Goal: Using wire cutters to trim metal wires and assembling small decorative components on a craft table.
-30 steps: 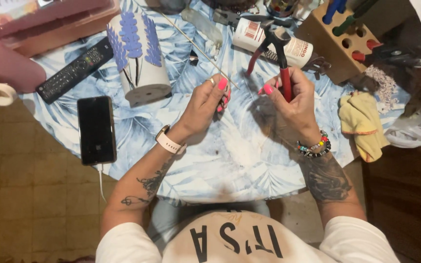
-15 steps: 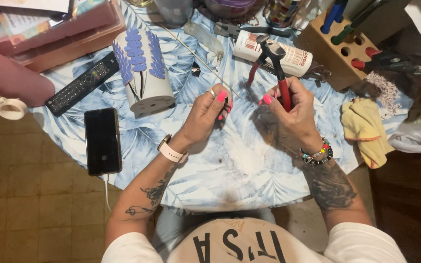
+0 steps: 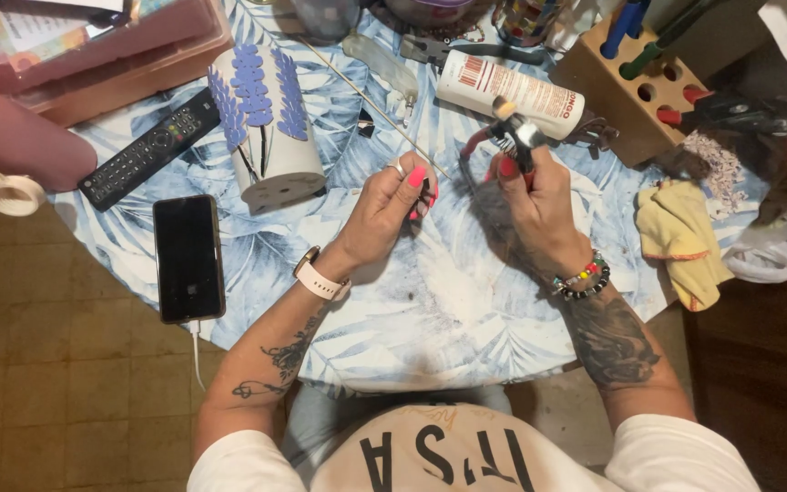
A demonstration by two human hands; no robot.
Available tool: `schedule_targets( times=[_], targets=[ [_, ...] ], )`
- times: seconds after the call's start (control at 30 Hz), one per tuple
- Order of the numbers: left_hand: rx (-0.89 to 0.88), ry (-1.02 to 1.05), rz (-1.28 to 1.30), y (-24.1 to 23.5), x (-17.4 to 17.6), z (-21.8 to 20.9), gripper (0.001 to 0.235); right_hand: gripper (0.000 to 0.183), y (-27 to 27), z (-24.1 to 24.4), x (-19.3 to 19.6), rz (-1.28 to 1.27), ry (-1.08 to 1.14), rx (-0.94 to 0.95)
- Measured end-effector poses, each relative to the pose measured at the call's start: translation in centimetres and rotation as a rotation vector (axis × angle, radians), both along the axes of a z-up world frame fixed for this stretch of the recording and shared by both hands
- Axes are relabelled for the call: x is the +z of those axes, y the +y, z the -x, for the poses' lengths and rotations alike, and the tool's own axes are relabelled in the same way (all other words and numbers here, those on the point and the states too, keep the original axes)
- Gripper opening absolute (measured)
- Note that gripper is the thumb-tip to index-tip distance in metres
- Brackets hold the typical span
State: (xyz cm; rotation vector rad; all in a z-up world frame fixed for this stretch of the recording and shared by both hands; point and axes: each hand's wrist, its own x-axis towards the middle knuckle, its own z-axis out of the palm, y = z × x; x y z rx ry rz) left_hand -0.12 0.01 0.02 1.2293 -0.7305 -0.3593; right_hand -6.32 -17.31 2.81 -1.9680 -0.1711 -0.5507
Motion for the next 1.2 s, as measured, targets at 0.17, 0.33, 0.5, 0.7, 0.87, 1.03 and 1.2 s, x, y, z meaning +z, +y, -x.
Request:
schedule_targets(
  times=[0.17, 0.33, 0.5, 0.7, 0.87, 1.03, 1.2],
  targets=[
    [-0.004, 0.007, 0.009, 0.2, 0.1, 0.1, 0.031, 0.034, -2.5, -0.3, -3.0, 0.136, -0.038, -0.046],
    [-0.025, 0.000, 0.044, 0.1, -0.1, 0.2, 0.029, 0.025, -6.0, 1.0, -2.9, 0.364, -0.013, -0.084],
    [-0.083, 0.093, 0.057, 0.5, 1.2, 0.8, 0.025, 0.024, -4.8, 3.0, 3.1, 0.521, 0.042, -0.081],
    [-0.106, 0.287, 0.085, 0.3, 1.8, 1.4, 0.024, 0.023, -5.3, 1.6, 1.3, 0.555, -0.041, -0.049],
    [-0.087, 0.370, 0.080, 0.0, 0.8, 0.9, 0.029, 0.023, -4.1, -0.9, -0.3, 0.482, -0.123, 0.103],
    [-0.061, 0.455, 0.137, 0.1, 0.7, 0.8, 0.030, 0.018, -3.5, -0.7, -0.1, 0.349, 0.119, 0.169],
    [-0.063, 0.513, 0.199, 0.0, 0.1, 0.5, 0.028, 0.024, -3.1, -0.8, -1.1, 0.286, 0.386, 0.115]
  ],
)
